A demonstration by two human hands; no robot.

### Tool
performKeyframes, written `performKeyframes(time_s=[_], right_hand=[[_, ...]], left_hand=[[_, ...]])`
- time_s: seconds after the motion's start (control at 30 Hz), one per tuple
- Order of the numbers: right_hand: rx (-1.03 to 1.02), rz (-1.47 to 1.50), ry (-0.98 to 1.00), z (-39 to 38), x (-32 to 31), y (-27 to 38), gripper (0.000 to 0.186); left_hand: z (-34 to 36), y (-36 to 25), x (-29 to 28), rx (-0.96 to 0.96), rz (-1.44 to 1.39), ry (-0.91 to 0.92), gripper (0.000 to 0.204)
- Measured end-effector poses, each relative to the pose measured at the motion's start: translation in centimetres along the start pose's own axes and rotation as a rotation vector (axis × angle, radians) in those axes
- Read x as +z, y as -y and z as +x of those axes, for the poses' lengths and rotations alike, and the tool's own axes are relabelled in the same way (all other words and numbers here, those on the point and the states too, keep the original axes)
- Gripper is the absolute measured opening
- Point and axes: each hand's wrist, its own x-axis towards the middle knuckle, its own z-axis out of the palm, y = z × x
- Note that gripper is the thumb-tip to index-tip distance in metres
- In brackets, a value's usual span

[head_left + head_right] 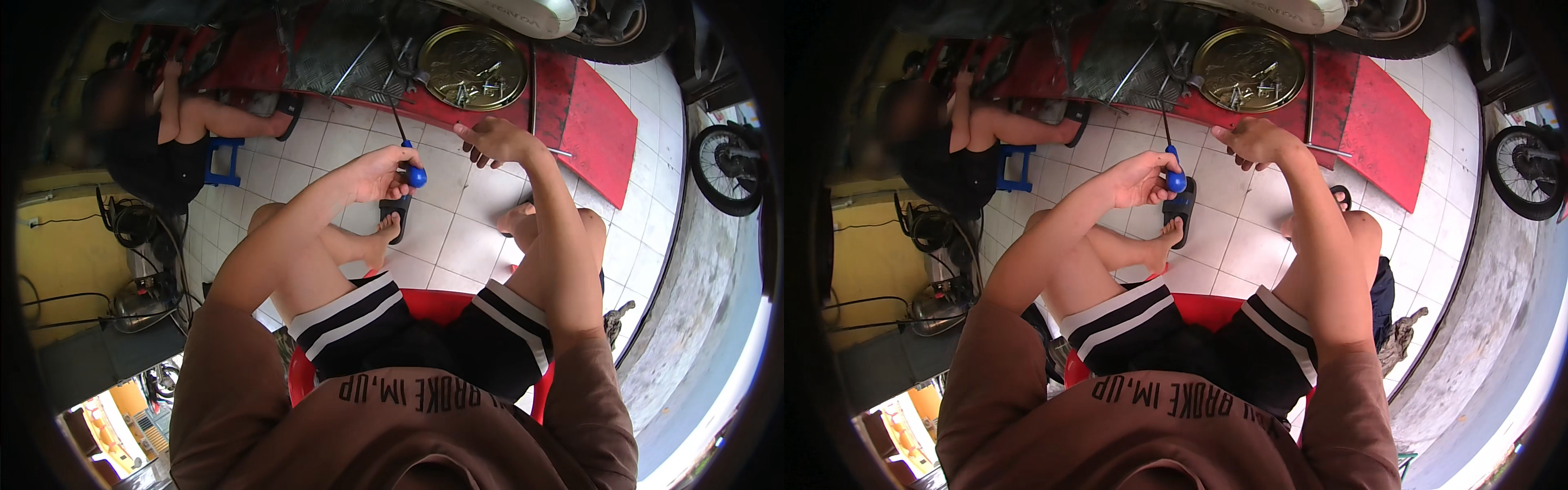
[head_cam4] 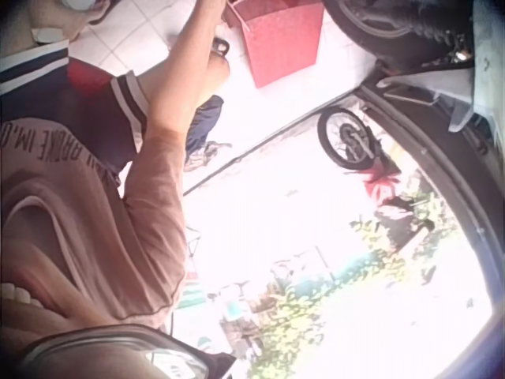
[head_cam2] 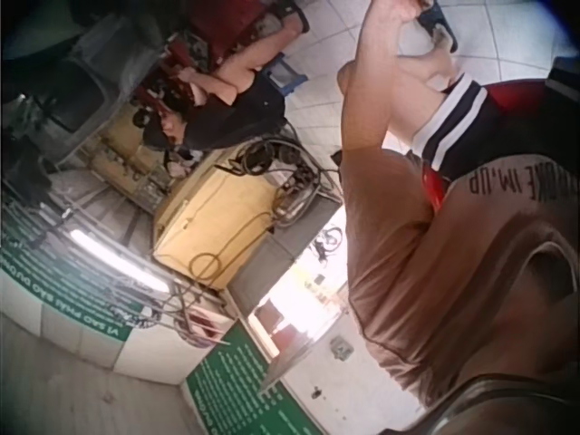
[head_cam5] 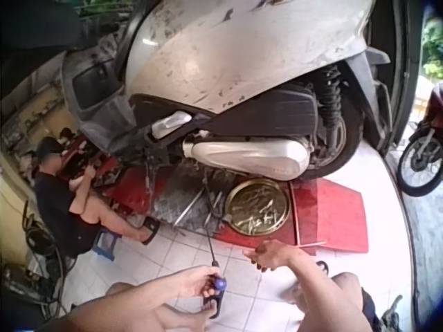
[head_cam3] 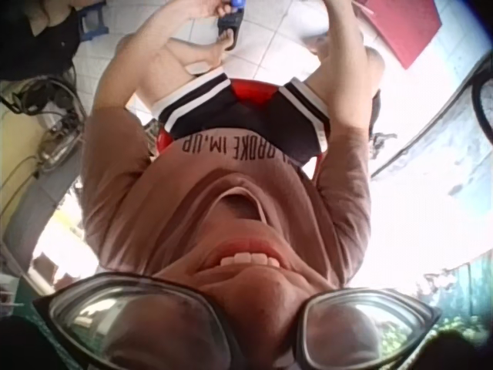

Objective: The person sits on a low stool and uses a T-handle wrench and a blue screwdriver to work on the engine area of a white scooter. They repeatedly tighten and loosen bolts on the engine casing, placing removed parts into a metal tray on the floor.

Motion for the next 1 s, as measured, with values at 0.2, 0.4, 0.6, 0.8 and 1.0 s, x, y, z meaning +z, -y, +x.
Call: performKeyframes(time_s=[0.2,0.4,0.6,0.8,1.0], right_hand=[[-0.069,-0.034,0.038,0.6,0.3,0.0,0.055],[0.241,-0.205,-0.256,-1.0,-4.2,-4.7,0.034],[0.240,-0.128,-0.321,-1.6,-6.5,-6.6,0.030],[0.257,-0.122,-0.356,-2.4,-8.3,-7.6,0.034],[0.275,-0.144,-0.346,-2.1,-8.8,-8.7,0.035]], left_hand=[[2.8,0.2,7.8,0.405,0.515,-0.029,0.035],[11.6,-4.8,5.2,0.723,1.111,-0.452,0.026],[17.7,-7.9,2.6,0.666,1.140,-0.802,0.023],[19.9,-8.1,2.3,0.780,1.168,-0.862,0.011],[19.9,-7.5,2.5,0.892,1.163,-0.842,0.009]])
